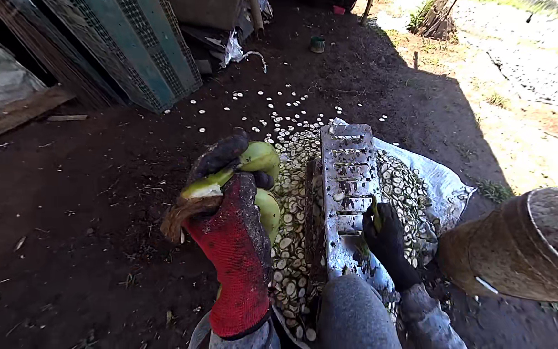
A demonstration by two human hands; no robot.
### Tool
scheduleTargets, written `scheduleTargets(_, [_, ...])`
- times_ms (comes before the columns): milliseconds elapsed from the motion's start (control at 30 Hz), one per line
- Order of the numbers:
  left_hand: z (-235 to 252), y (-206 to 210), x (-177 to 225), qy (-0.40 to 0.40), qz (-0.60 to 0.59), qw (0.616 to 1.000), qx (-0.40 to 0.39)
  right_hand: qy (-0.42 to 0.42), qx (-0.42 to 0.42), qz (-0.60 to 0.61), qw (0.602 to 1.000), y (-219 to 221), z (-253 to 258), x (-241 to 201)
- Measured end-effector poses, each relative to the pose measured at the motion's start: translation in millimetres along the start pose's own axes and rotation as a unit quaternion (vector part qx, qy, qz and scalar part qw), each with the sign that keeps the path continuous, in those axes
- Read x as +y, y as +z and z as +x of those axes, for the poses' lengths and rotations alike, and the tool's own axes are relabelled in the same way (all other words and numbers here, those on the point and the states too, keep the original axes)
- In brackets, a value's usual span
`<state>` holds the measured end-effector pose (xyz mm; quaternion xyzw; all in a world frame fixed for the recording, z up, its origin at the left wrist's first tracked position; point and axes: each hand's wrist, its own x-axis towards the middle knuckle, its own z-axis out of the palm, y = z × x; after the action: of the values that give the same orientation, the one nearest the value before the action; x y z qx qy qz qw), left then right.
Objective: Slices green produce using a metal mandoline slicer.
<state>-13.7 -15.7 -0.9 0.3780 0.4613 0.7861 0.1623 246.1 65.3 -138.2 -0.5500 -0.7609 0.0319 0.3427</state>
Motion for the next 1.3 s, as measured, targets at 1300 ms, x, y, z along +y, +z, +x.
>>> scheduleTargets(1300, [-8,-6,6,-0.073,0.0,0.996,-0.047,-0.079,0.023,0.089,0.993,26,-13,18])
